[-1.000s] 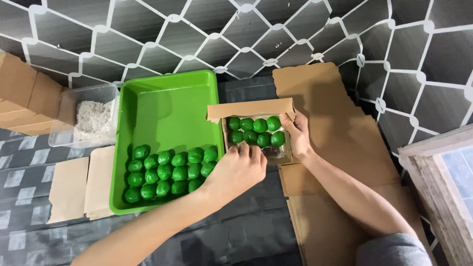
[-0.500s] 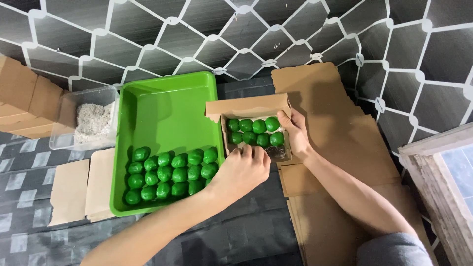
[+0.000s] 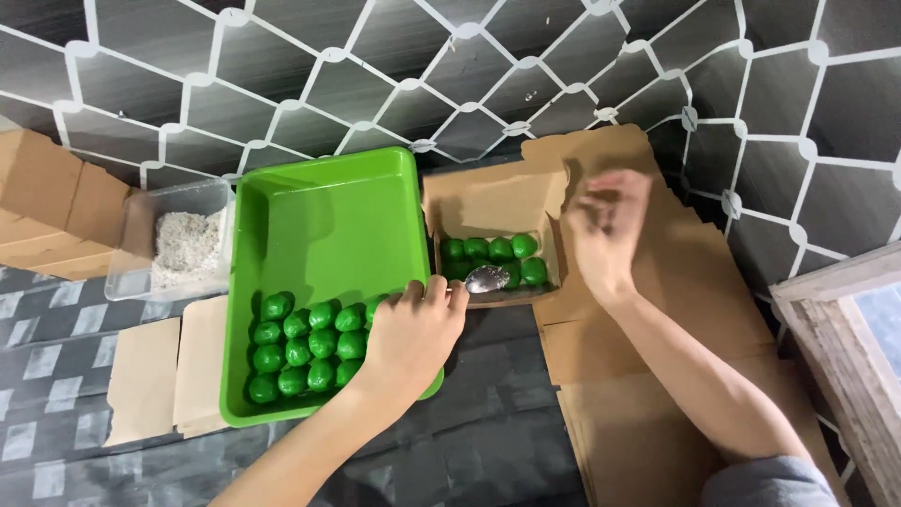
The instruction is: Folding cardboard boxes, filling them with green sweets and a spoonful of white powder, then closing the boxes.
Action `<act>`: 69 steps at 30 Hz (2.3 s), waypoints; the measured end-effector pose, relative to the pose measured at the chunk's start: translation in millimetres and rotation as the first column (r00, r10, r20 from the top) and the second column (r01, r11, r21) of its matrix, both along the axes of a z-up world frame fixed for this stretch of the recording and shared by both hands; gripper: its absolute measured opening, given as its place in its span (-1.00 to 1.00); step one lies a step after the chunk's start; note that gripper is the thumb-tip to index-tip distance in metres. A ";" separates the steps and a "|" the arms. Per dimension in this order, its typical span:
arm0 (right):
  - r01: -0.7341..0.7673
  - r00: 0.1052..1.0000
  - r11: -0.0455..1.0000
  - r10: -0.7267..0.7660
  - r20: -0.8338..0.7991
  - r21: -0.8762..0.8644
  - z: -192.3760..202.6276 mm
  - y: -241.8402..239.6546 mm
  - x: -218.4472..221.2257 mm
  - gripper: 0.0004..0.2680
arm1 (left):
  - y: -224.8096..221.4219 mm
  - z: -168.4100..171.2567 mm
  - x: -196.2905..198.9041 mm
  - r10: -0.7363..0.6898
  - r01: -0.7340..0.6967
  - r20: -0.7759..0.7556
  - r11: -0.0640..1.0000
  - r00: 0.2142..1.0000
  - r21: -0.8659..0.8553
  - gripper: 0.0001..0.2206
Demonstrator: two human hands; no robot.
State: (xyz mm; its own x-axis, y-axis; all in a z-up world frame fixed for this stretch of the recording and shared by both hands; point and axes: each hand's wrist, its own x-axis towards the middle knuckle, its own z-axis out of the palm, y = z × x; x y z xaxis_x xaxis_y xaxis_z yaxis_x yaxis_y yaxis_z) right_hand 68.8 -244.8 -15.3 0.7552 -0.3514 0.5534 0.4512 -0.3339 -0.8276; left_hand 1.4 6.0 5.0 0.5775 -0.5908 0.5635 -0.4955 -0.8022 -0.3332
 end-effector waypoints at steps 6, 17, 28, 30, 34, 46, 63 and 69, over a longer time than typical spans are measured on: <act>-0.224 0.974 0.779 0.200 -0.107 -0.586 26.7 -5.7 -30.9 -0.76 | 7.8 9.6 -2.6 0.023 -0.027 -0.112 0.999 0.993 -0.035 -0.86; -0.411 0.912 0.124 0.057 -0.407 -0.903 -4.8 -4.4 -22.4 -0.93 | 18.3 22.5 -11.8 0.064 -0.070 -0.241 0.997 0.968 -0.019 -0.83; -0.526 0.850 0.164 0.072 -0.522 -0.834 32.4 17.5 -34.1 -0.84 | 25.3 17.6 -13.2 0.076 -0.079 -0.310 0.997 0.948 0.003 -0.81; -0.563 0.825 0.166 0.066 -0.561 -0.809 14.4 14.5 -27.4 -0.79 | 27.2 13.4 -12.7 0.087 -0.092 -0.291 0.996 0.953 -0.006 -0.80; -0.541 0.841 0.165 0.084 -0.535 -0.825 12.8 13.4 -31.2 -0.82 | 26.2 22.7 -16.5 0.088 -0.099 -0.368 0.995 0.925 -0.010 -0.82; -0.595 0.803 0.183 0.178 -0.569 -0.782 34.7 37.1 -10.4 -0.86 | 38.2 47.1 -10.3 0.132 -0.209 -0.454 0.970 0.881 -0.124 -0.77; -0.604 0.793 0.127 0.001 -0.609 -0.787 -6.3 50.8 30.1 -0.81 | 60.2 63.3 -14.6 0.179 -0.290 -0.479 0.942 0.859 -0.167 -0.86; -0.618 0.784 0.049 -0.032 -0.620 -0.784 -8.3 67.6 33.8 -0.85 | 62.2 60.6 -14.7 0.192 -0.304 -0.510 0.941 0.839 -0.146 -0.84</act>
State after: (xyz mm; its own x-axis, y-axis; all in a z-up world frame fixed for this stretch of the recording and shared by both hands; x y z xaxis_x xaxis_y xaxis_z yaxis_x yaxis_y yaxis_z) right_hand 102.7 -177.1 -23.6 0.8402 0.5107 -0.1825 0.5139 -0.8572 -0.0332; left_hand -13.3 68.2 65.5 0.9186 -0.2888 0.2697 -0.3220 -0.9427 0.0876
